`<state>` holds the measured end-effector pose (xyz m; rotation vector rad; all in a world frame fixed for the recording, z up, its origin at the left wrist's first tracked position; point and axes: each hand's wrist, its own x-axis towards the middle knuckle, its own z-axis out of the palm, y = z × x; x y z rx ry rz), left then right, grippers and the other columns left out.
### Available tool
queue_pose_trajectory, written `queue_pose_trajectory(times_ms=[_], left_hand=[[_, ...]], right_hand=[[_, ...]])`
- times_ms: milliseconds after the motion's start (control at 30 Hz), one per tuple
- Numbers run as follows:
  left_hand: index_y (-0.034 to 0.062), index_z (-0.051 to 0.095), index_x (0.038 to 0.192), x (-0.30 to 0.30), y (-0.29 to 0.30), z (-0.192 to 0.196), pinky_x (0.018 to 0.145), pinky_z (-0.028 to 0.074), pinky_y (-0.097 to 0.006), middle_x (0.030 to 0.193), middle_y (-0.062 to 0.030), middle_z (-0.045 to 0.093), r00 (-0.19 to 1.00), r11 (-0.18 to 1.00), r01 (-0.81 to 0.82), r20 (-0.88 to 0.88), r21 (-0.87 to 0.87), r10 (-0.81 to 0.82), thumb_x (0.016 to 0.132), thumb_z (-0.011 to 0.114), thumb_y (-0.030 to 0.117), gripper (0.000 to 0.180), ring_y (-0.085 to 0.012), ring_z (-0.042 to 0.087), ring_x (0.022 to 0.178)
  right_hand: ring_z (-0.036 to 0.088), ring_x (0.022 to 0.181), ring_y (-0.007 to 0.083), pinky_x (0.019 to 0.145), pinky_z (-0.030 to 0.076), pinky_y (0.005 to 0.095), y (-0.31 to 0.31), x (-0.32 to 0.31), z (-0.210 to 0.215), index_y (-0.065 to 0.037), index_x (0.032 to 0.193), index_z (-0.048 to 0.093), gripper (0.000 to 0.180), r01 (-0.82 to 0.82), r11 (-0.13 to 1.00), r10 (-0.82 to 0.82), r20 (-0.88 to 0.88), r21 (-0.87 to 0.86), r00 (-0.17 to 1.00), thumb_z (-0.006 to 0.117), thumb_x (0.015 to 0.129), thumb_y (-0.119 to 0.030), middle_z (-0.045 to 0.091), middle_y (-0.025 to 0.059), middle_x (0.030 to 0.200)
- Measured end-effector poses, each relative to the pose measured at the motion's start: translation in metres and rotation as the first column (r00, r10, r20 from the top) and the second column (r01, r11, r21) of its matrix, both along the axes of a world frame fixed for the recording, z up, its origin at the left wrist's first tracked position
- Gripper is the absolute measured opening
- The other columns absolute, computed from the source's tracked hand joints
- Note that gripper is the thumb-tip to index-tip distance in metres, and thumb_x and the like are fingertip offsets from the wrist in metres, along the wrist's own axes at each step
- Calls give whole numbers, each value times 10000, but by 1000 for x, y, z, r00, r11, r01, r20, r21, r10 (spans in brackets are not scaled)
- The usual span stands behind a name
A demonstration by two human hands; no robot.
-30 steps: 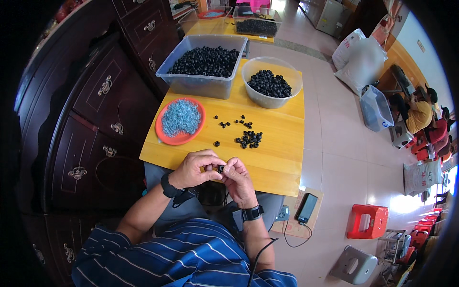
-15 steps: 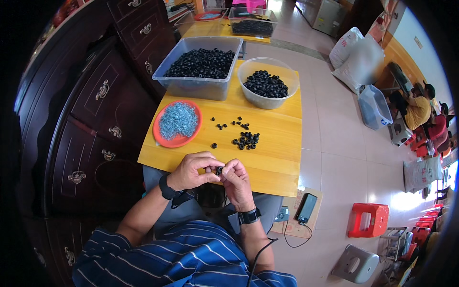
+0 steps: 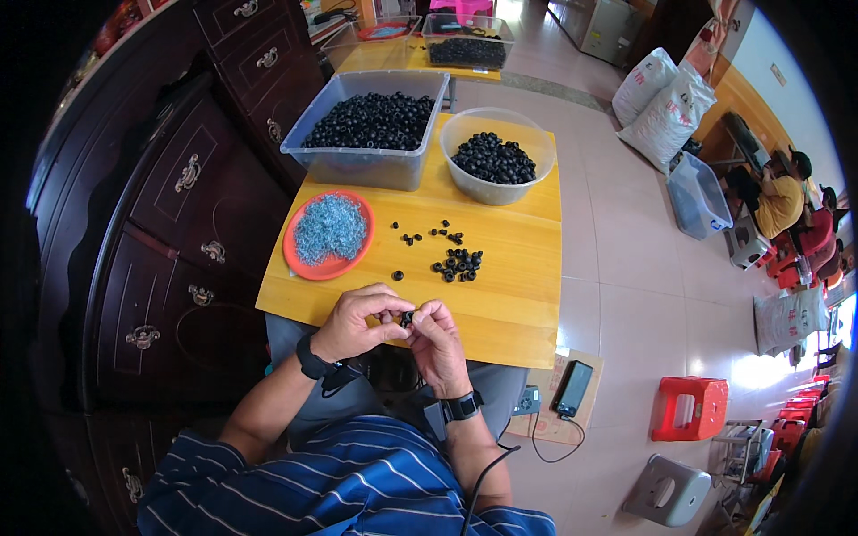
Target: Sorting and assembling small black bead components with blue plastic inserts.
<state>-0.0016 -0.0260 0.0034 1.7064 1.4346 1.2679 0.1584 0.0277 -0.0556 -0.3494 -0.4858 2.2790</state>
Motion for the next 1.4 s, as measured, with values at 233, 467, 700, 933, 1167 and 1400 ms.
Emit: queue_pose_trajectory(times_ms=[233,467,700,933,1167,1400], left_hand=[[7,700,1027,1,-4,2,651,510,-286,864,-87,654,992,998,2,-126,59,5,734,799,67,315,-201,641,727],[9,699,1007,2,-5,2,633,514,-282,857,-86,656,989,994,-11,-143,108,27,730,802,55,299,-198,652,716],[21,651,853,7,-12,-5,568,485,-271,781,-67,631,986,988,-105,-115,116,118,720,807,18,205,-163,610,628],[20,644,834,15,-12,-16,553,480,-275,759,-81,639,974,960,-180,-99,217,205,739,793,7,177,-170,618,616],[12,663,845,14,-12,-21,568,491,-256,778,-84,671,977,966,-211,23,149,210,748,784,-10,157,-143,634,630],[4,669,850,12,-13,-26,600,506,-239,784,-74,682,970,963,-230,110,141,216,755,779,-20,147,-123,644,658]], right_hand=[[586,816,106,756,474,254,-3,1,-6,-107,947,566,63,0,1000,0,3,8,1000,627,934,-93,599,-6,873],[589,794,108,752,476,265,-5,0,-3,-108,943,563,63,-4,1000,4,25,-25,1000,624,937,-94,607,0,837],[596,791,112,750,482,275,-6,-4,-3,-115,947,566,65,24,999,-23,30,-37,999,625,934,-90,611,4,835],[601,805,121,774,490,287,-7,-5,-10,-114,959,564,58,38,997,-36,21,-64,999,615,942,-92,611,10,836],[599,829,121,802,488,303,-7,-6,-7,-111,966,558,51,38,995,-37,20,-93,999,604,951,-94,607,7,860],[599,831,119,807,489,306,-8,-8,-6,-110,965,559,52,19,996,-18,14,-87,1000,607,951,-97,609,4,862]])
